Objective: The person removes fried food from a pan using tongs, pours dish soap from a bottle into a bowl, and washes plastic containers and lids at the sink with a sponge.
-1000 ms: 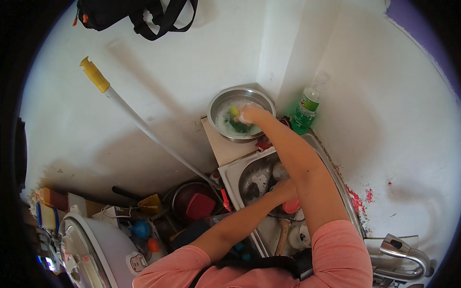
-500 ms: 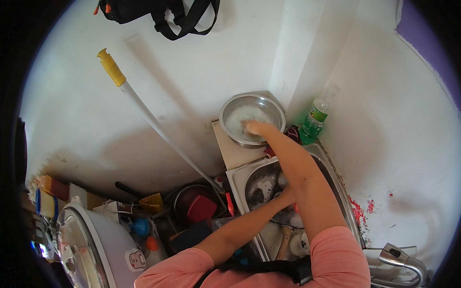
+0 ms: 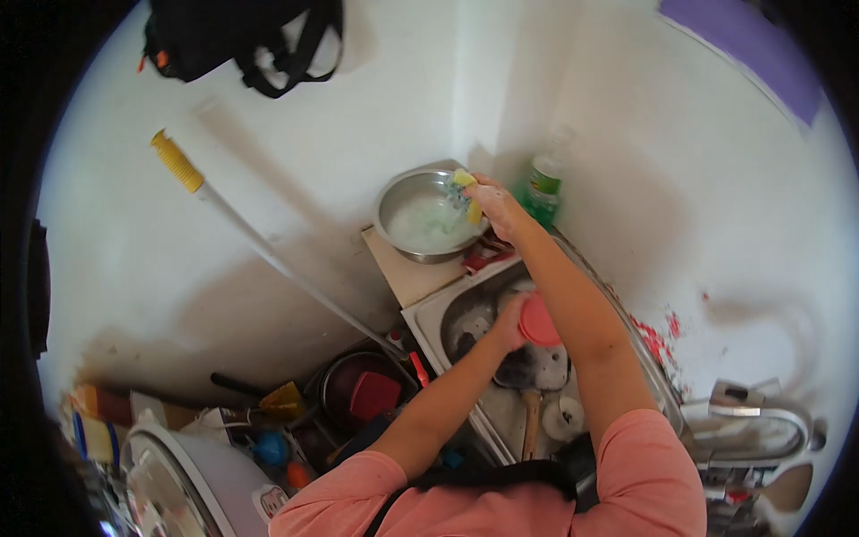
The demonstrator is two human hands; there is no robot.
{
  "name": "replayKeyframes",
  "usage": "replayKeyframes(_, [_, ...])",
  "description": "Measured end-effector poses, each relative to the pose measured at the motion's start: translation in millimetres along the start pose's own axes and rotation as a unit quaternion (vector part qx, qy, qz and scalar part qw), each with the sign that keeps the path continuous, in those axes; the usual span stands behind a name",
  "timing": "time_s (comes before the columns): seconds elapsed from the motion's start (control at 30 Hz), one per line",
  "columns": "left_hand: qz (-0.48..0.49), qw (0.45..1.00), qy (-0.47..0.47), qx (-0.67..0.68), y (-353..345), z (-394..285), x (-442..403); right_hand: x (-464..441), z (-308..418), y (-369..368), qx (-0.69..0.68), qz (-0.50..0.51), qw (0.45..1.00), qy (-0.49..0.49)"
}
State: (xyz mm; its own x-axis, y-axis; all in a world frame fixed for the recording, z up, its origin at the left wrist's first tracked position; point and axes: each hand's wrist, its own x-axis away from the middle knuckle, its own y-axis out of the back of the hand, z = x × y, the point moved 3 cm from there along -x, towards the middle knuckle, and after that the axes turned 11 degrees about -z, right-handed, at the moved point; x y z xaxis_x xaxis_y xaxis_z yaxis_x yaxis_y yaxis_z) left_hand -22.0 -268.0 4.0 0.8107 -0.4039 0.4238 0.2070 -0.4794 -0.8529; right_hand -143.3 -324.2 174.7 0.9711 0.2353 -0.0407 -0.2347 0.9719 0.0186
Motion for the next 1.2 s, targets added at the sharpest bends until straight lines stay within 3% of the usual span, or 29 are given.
replayKeyframes(0.07, [0.044,0.998,-0.033,0.023,-1.1,-3.8,3.1,46.1,21.7,32.8,0.039,-0.029,0.996,0.080])
replayKeyframes(0.1, [0.070,0.996,-0.040,0.038,5.6,-3.2,-7.3,71.3,29.6,46.4,0.128,-0.090,0.987,0.042])
replayKeyframes(0.13, [0.096,0.993,-0.048,0.053,11.6,-2.0,-15.6,85.8,14.3,66.4,0.271,-0.128,0.947,0.115])
replayKeyframes(0.2, [0.098,0.987,-0.003,0.124,5.2,-4.3,-5.1,109.2,-37.8,107.8,0.538,-0.183,0.786,0.244])
replayKeyframes(0.27, [0.112,0.982,0.028,0.150,-11.3,-2.3,11.1,154.3,-68.6,109.0,0.668,-0.242,0.655,0.256])
replayKeyframes(0.33, [0.142,0.980,0.043,0.133,-29.6,6.6,28.4,191.2,-79.4,95.2,0.715,-0.250,0.572,0.315])
replayKeyframes(0.37, [0.128,0.989,-0.017,0.076,-18.2,16.3,11.4,194.0,-86.0,97.2,0.694,-0.196,0.651,0.239])
replayKeyframes(0.43, [0.111,0.993,-0.012,0.036,-1.0,19.6,-5.0,205.9,-104.1,99.6,0.612,-0.074,0.784,0.075])
replayKeyframes(0.53, [0.151,0.988,0.021,0.033,0.0,20.5,-8.4,219.0,-103.4,99.2,0.495,-0.043,0.837,0.228])
replayKeyframes(0.63, [0.114,0.993,0.016,-0.009,-2.8,30.3,-3.8,212.0,-99.0,114.0,0.566,-0.140,0.765,0.274])
replayKeyframes(0.73, [0.094,0.992,-0.070,-0.046,-24.5,26.1,25.2,195.0,-95.5,129.7,0.522,-0.255,0.797,0.165])
replayKeyframes(0.83, [0.127,0.976,-0.149,-0.092,-34.5,22.9,37.9,198.3,-85.2,134.2,0.518,-0.333,0.775,0.139])
replayKeyframes(0.93, [0.129,0.966,-0.211,-0.074,-37.3,23.5,44.0,216.7,-59.8,110.0,0.669,-0.294,0.659,0.179])
replayKeyframes(1.03, [0.125,0.953,-0.263,-0.081,-50.0,14.7,54.7,238.0,-63.0,101.7,0.642,-0.326,0.667,0.191])
replayKeyframes(1.13, [0.126,0.943,-0.286,-0.110,-57.1,14.4,55.5,251.8,-60.5,94.0,0.581,-0.280,0.748,0.159])
replayKeyframes(1.2, [0.112,0.930,-0.311,-0.161,-57.8,21.2,59.0,244.3,-75.0,96.5,0.465,-0.285,0.806,0.229])
